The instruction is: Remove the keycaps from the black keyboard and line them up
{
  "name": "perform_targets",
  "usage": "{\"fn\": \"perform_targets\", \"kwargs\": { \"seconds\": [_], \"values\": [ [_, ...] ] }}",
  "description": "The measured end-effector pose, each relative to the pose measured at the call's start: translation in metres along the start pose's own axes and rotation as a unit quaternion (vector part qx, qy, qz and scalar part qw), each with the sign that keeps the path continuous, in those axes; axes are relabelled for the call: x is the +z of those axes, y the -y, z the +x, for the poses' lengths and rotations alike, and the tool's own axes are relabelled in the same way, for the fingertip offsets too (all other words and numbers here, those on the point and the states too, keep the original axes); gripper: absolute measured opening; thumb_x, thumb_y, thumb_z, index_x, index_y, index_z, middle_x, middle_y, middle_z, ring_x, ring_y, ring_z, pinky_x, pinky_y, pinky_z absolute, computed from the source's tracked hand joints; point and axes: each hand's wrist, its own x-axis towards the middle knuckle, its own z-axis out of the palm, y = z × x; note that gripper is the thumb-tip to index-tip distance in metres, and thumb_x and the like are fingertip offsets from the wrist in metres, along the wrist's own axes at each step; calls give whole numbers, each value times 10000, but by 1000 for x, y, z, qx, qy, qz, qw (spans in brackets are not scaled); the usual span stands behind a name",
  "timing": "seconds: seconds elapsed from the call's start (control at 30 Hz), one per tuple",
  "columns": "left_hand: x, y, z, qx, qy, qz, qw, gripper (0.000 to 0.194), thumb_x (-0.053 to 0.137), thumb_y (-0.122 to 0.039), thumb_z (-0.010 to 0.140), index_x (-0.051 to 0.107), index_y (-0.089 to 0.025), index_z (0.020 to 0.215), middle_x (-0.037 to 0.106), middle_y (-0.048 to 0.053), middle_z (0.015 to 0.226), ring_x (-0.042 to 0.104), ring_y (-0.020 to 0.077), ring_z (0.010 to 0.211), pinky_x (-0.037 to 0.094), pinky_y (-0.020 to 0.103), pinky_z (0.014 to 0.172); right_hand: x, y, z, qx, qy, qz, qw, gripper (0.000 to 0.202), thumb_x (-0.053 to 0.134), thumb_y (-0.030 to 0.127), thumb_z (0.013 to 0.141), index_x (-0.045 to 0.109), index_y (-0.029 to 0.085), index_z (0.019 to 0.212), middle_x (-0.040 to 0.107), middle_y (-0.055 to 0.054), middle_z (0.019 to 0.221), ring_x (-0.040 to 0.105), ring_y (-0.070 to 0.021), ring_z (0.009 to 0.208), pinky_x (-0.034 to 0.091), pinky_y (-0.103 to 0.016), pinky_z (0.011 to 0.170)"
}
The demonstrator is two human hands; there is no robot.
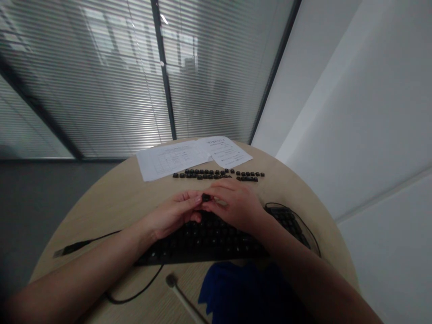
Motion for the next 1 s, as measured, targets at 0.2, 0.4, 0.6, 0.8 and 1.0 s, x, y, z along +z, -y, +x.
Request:
{"fn": "perform_targets", "kwargs": {
  "seconds": [0.2, 0.4, 0.6, 0.8, 1.0],
  "values": [
    [-10, -10, 6, 70, -143, 83, 984, 319, 829, -363, 765, 749, -170, 1006, 608, -17, 776, 524, 110, 657, 443, 223, 574, -20, -55, 0, 147, 8, -40, 988, 310, 680, 371, 962, 792, 216, 1207, 794, -88, 967, 702, -216, 815, 568, -356, 794],
    [-31, -22, 10, 142, -216, 197, 946, 258, 720, -339, 792, 707, -180, 994, 554, -29, 736, 494, 111, 613, 468, 263, 602, 7, -125, 9, 275, 267, -127, 915, 265, 650, 255, 940, 817, 195, 1137, 793, -77, 923, 699, -207, 824, 485, -298, 734],
    [-38, -24, 11, 163, -209, 268, 926, 235, 659, -339, 834, 692, -185, 1008, 553, -22, 736, 501, 124, 618, 492, 281, 614, 38, -133, 28, 262, 306, -165, 900, 223, 661, 316, 930, 821, 189, 1021, 798, -118, 1003, 702, -251, 917, 465, -309, 742],
    [-41, -27, 11, 168, -205, 279, 923, 239, 658, -349, 843, 688, -190, 1018, 564, -20, 751, 510, 132, 632, 496, 287, 619, 41, -136, 29, 271, 327, -177, 888, 214, 689, 322, 918, 827, 193, 1016, 802, -131, 1037, 713, -262, 936, 483, -315, 739],
    [-39, -28, 11, 153, -193, 269, 931, 264, 666, -365, 819, 673, -180, 1007, 550, -28, 743, 499, 132, 633, 485, 289, 617, 24, -122, 15, 265, 363, -135, 883, 180, 746, 356, 878, 844, 228, 957, 811, -63, 914, 715, -222, 811, 472, -295, 669]
  ]
}}
